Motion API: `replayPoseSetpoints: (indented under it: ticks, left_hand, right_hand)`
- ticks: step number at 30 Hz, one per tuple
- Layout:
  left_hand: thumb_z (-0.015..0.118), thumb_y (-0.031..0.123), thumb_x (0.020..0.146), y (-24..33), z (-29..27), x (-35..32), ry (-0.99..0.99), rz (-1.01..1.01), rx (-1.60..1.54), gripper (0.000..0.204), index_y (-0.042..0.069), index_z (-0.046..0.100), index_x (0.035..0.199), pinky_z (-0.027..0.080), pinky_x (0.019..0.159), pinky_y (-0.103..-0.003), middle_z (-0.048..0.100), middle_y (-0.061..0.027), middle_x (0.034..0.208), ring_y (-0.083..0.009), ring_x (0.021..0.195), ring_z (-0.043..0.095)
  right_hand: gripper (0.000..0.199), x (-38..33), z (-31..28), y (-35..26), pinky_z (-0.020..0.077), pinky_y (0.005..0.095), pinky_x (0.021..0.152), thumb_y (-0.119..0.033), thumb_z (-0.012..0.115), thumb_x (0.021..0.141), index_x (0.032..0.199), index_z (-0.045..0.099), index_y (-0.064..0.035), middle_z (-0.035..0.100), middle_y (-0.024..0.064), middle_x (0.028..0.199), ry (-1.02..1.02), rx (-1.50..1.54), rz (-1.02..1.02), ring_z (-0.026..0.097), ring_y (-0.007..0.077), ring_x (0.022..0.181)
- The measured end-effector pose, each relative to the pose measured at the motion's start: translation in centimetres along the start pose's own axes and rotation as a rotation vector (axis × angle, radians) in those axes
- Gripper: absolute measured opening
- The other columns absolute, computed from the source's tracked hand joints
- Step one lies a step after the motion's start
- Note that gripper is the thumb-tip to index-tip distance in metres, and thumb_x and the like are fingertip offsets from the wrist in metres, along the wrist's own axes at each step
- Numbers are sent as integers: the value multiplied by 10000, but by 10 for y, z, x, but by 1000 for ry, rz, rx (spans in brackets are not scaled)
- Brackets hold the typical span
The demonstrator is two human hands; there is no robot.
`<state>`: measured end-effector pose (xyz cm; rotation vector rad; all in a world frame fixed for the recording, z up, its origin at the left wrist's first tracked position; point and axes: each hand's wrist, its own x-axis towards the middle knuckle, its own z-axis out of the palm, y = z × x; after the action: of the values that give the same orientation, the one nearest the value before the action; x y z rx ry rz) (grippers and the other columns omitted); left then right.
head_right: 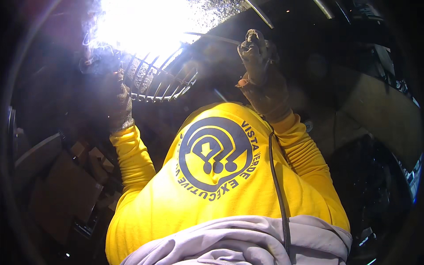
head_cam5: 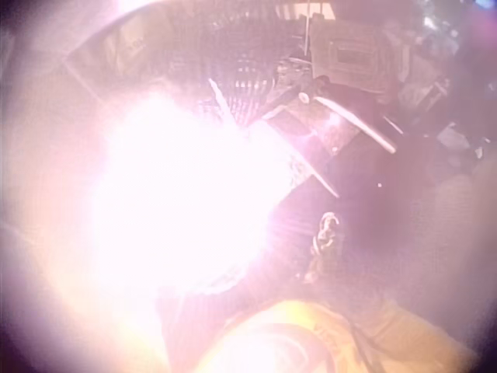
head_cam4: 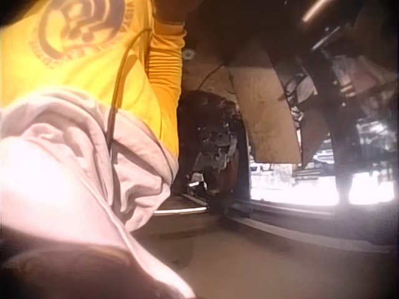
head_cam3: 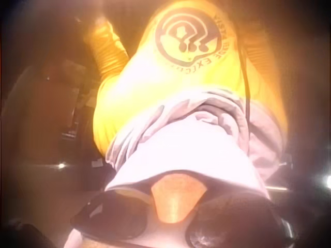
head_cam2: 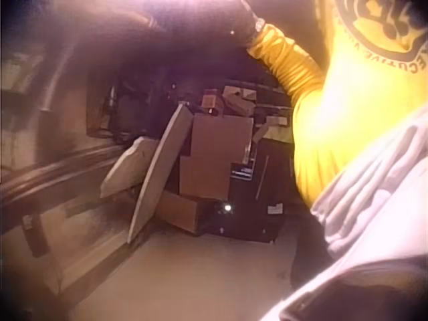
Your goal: The person welds a curved metal cage by applying a welding tool to various joints while holding the structure with a gloved hand.
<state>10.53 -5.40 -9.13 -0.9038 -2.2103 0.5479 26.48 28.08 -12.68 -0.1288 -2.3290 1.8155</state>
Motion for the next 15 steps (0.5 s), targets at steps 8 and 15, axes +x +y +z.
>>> replayPoseSetpoints:
  ticks: [8, 15]
  left_hand:
    - [612, 194, 904, 3, 1, -4, 28, 17, 59, 285, 115, 556, 1173, 515, 848, -445, 601, -119, 1067, -292, 1001, 599]
    - [634, 207, 901, 5, -4, 10, 71, 18, 29, 292, 136, 555, 1173, 516, 834, -463, 600, -124, 1044, -316, 978, 604]
  right_hand:
    - [407, -4, 0, 7, 503, 287, 710, -97, 636, 860, 1226, 499, 19, 567, 90, 1028, 33, 29, 8, 582, 136, 766]
    - [415, -5, -3, 17, 522, 294, 720, -35, 606, 855, 1239, 470, 46, 538, 129, 1203, 35, 86, 24, 586, 146, 823]
